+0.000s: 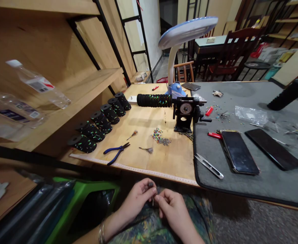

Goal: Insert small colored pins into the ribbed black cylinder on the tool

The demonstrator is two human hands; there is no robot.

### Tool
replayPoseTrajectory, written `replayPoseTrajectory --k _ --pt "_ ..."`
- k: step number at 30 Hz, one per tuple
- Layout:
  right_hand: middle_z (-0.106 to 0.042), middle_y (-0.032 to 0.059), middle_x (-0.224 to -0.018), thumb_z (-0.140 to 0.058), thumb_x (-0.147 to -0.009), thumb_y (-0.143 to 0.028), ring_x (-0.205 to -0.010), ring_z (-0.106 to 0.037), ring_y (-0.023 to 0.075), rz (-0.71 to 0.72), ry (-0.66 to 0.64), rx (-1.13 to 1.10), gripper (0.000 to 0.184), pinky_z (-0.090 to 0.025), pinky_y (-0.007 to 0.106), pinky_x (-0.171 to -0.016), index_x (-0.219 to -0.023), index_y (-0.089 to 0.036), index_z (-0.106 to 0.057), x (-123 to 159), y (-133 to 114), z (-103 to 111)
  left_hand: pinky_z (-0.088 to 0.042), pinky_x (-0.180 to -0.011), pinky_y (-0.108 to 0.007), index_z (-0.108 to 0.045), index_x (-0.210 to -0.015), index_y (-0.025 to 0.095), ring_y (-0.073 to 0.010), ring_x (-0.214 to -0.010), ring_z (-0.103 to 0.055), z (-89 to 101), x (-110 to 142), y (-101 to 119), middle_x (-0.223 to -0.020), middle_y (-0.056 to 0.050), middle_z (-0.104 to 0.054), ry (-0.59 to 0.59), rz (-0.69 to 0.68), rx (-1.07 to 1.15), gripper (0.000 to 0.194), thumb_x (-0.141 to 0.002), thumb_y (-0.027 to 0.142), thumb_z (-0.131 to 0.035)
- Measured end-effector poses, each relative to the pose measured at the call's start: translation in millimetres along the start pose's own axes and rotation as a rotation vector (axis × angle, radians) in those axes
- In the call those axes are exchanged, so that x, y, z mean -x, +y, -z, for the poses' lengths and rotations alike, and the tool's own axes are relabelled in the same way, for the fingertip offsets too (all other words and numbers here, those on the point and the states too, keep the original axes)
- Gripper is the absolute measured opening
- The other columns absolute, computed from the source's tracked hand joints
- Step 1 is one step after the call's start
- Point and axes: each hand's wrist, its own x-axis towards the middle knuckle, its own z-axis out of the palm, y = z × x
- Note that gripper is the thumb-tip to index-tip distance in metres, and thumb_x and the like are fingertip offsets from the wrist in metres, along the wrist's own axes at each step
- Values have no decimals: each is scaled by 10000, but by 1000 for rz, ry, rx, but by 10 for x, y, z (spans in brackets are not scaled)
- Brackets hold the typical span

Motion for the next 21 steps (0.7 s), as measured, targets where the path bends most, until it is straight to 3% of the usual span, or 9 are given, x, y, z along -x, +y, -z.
replayPoseTrajectory --k 21 --pt "-494 -53 -397 -564 -760 -630 -379 -342 88 -27 -22 -34 458 -267 225 -440 -572 -226 -460 -32 21 -19 -437 -662 -254 -581 -773 154 -151 -702 -542 2 65 64 -728 -17 -581 23 -110 -149 72 -796 215 -610"
